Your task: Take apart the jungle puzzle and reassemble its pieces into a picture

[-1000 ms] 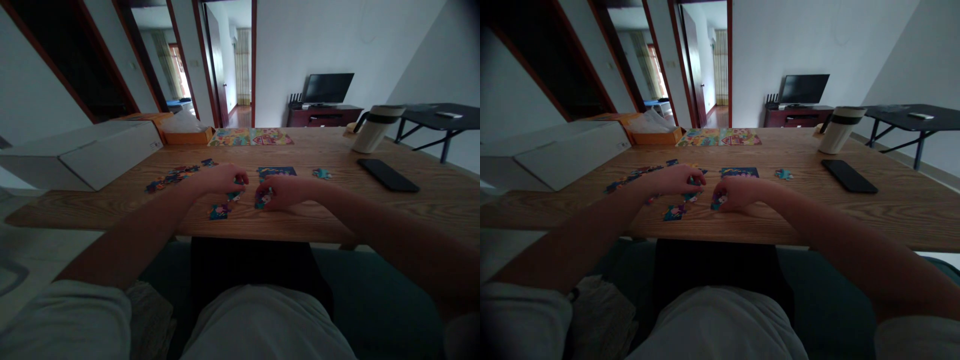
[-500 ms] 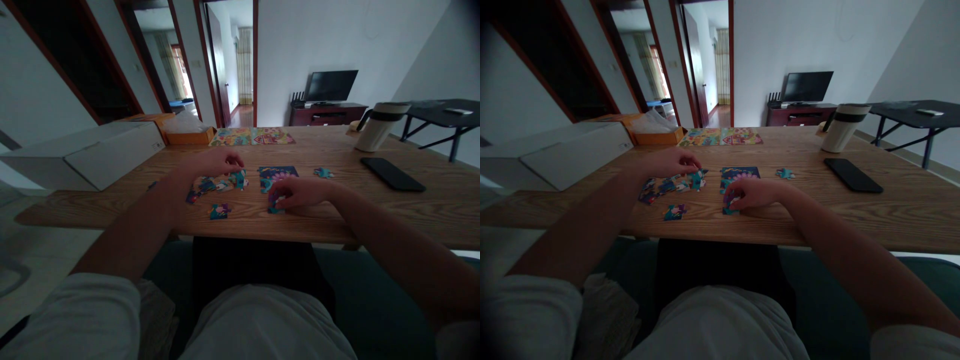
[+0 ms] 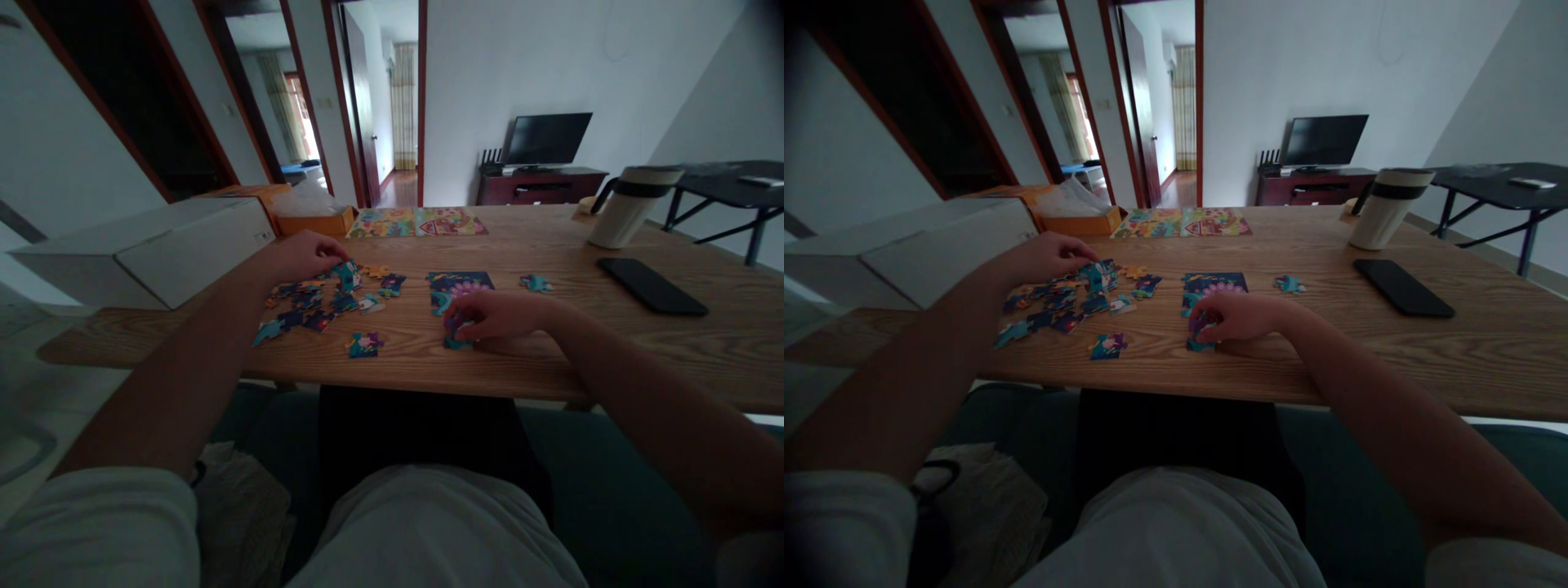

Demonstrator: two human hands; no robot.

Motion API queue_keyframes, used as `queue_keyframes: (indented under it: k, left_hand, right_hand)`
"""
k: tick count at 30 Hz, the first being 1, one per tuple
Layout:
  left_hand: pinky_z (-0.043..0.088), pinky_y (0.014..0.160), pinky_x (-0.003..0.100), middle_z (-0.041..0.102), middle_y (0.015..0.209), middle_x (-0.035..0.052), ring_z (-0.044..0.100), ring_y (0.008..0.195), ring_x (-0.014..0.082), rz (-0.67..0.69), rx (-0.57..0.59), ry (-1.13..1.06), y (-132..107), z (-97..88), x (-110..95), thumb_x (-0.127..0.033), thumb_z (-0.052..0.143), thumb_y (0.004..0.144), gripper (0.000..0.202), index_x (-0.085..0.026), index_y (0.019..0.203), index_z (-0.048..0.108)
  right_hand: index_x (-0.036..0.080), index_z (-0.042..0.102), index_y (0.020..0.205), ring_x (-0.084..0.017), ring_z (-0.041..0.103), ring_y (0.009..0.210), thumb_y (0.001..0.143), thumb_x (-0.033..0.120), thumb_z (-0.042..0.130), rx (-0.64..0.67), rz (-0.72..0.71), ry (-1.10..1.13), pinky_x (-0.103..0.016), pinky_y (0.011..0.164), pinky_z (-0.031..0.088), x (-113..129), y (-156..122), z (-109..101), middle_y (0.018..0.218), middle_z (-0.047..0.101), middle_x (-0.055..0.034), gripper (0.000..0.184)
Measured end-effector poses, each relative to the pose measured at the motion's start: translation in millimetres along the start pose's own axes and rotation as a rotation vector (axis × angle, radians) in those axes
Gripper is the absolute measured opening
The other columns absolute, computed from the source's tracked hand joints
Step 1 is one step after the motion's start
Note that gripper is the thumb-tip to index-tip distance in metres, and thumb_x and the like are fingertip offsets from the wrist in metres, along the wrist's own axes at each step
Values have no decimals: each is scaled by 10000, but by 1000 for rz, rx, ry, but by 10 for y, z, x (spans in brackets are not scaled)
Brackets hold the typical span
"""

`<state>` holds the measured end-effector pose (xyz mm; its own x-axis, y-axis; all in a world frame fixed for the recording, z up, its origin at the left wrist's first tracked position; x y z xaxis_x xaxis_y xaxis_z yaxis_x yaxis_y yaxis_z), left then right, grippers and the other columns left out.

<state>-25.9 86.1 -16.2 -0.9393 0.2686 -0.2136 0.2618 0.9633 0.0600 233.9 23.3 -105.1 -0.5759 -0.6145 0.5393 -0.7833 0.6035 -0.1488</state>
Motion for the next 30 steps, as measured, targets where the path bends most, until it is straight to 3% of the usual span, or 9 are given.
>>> queue_keyframes:
  k: [5,11,17,22,26,30]
  left_hand:
    - [499,821,280,766,1032,46,673,876,196,101,108,82,74,233,-160,-422,555,849,409,-237,1144,769]
    - [482,888,309,757,1101,70,670,988,250,38,94,240,196,312,-64,-476,585,828,413,-246,1113,777]
    - [476,893,344,716,1216,83,651,1060,279,195,269,269,-96,682,-439,-635,667,794,615,-265,1285,691]
    - [477,899,378,730,1150,94,650,1008,275,293,194,320,-203,711,-691,-529,592,907,477,-214,1249,698]
    - [466,964,364,695,1276,94,646,1117,273,358,89,179,-173,640,-1057,-571,576,919,573,-223,1373,614]
    - [451,998,370,664,1342,75,622,1194,287,464,82,115,-159,754,-1527,-607,640,868,649,-255,1410,575]
  right_hand:
    - [200,720,1167,-188,634,848,912,408,648,-7,-24,-25,-284,738,484,8,6,-8,1017,716,-64,336]
    - [209,696,1294,-202,662,939,948,343,602,-66,-46,10,-312,829,506,-1,4,-72,1140,728,-73,383]
    - [232,587,1435,-190,675,834,904,347,657,-102,-27,218,-314,762,526,-47,35,-75,1013,753,-51,547]
    - [219,602,1312,-154,636,668,897,419,678,-278,72,342,-261,592,479,-221,-5,-296,896,751,-32,466]
    - [233,613,1129,-136,579,557,905,455,675,-459,195,389,-229,472,403,-424,-42,-443,770,723,-18,321]
    - [213,621,998,-133,575,551,925,434,636,-404,191,306,-228,478,408,-415,57,-337,708,696,-15,233]
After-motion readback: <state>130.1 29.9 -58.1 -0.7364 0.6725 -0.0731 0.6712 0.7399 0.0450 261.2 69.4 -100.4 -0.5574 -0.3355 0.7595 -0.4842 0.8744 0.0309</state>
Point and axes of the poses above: each hand's wrist, its own y-axis towards the middle knuckle, its own z-axis out of the palm, x = y × z, the point moved 10 cm from there along y, towards the middle knuckle
